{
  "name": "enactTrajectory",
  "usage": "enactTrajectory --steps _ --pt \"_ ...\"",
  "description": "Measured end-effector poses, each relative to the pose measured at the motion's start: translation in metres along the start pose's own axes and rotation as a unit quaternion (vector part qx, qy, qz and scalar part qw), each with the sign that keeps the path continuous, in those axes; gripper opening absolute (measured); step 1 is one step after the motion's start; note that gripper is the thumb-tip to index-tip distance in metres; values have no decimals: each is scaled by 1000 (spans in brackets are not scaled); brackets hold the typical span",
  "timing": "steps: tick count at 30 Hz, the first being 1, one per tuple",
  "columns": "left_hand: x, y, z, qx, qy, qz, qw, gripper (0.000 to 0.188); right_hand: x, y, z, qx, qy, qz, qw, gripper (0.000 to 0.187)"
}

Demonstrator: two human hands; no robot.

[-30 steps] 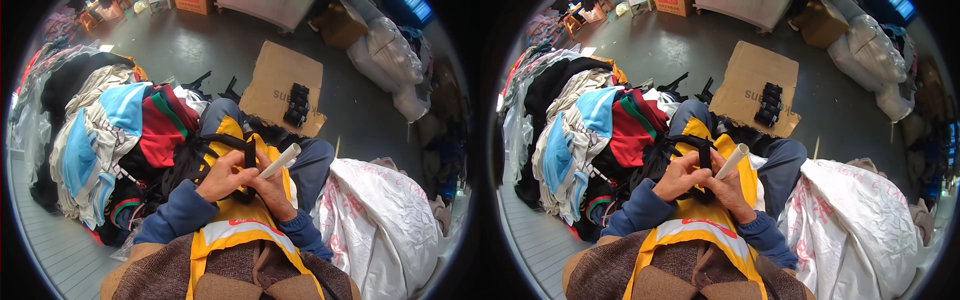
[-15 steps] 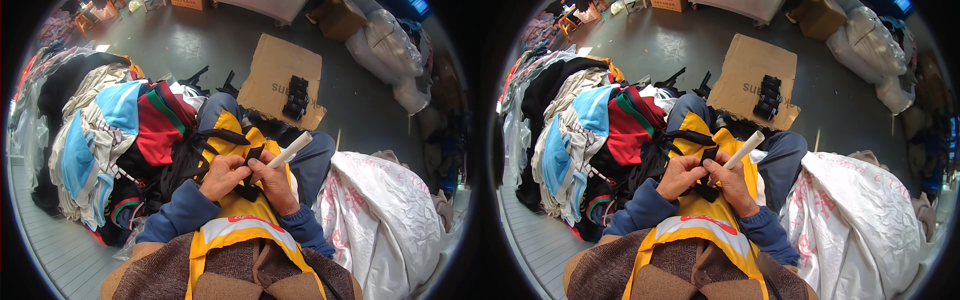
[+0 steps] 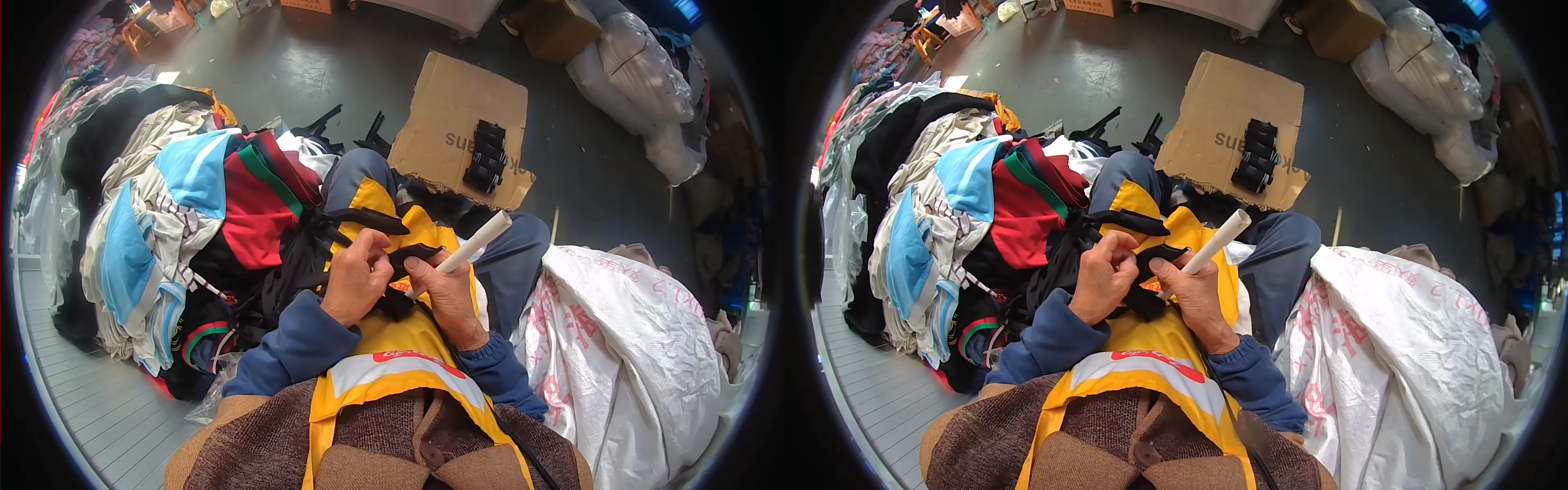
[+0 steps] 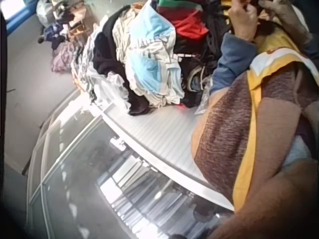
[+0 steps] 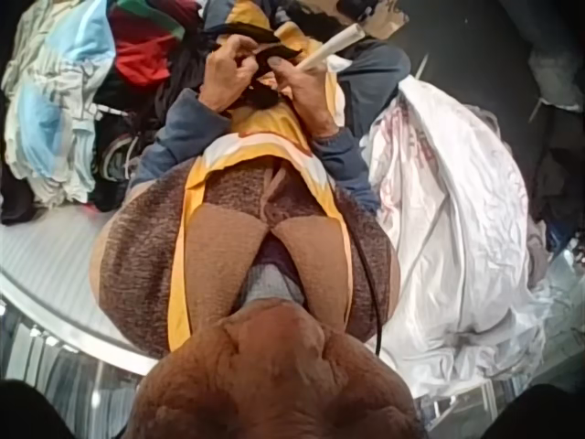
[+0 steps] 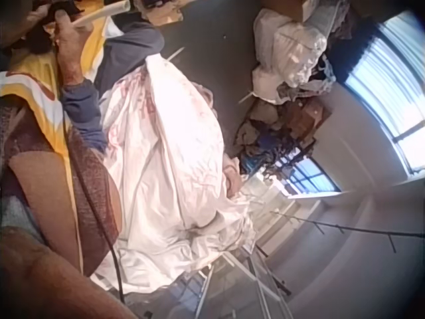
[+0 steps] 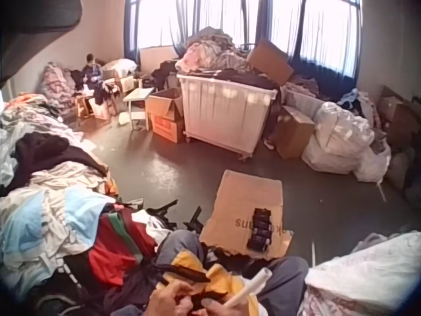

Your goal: Assemble a plastic clip onto a white structural pole while sitting among clothing inventory.

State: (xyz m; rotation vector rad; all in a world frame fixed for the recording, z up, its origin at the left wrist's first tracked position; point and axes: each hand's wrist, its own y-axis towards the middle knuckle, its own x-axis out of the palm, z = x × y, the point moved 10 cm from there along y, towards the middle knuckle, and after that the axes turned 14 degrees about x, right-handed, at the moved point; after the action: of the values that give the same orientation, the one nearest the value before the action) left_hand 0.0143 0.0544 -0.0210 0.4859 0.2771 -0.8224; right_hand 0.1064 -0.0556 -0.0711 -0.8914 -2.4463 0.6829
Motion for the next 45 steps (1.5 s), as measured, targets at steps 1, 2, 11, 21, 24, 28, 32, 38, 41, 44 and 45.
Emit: enactTrajectory --steps 1,2,11,21,24,28,32,38,41,44,45 --pt "8 -5 -16 -82 -69 -37 994 17 0 0 0 0 1 0 1000 18" --pt "7 -3 -15 -82 -69 -38 994 17 1 0 0 -3 20 -2 1000 17" --pt "27 -20 -34 -186 -283 -45 940 16 6 7 2 31 115 -48 992 19" --pt "7 16 48 156 101 -39 982 22 -6 9 1 35 187 -47 981 22" --pt "-7 35 68 242 175 4 954 7 -17 6 -27 2 211 -83 974 18" --pt "1 42 44 165 24 -24 986 5 -8 6 -21 14 223 -97 970 17" --pt "23 17 16 5 -105 -63 992 9 -35 23 0 23 340 -83 937 19" --pt "54 7 10 -90 -212 -104 968 21 -29 16 -14 -46 322 -69 943 24" --pt "59 9 16 -13 -162 -109 981 25 16 0 -23 -57 208 -154 964 31" --pt "49 14 21 98 -106 -61 988 20 16 5 -22 -51 179 -144 972 30" --pt "47 12 -3 -31 -189 -42 981 17 7 10 -15 -41 179 -114 976 28"
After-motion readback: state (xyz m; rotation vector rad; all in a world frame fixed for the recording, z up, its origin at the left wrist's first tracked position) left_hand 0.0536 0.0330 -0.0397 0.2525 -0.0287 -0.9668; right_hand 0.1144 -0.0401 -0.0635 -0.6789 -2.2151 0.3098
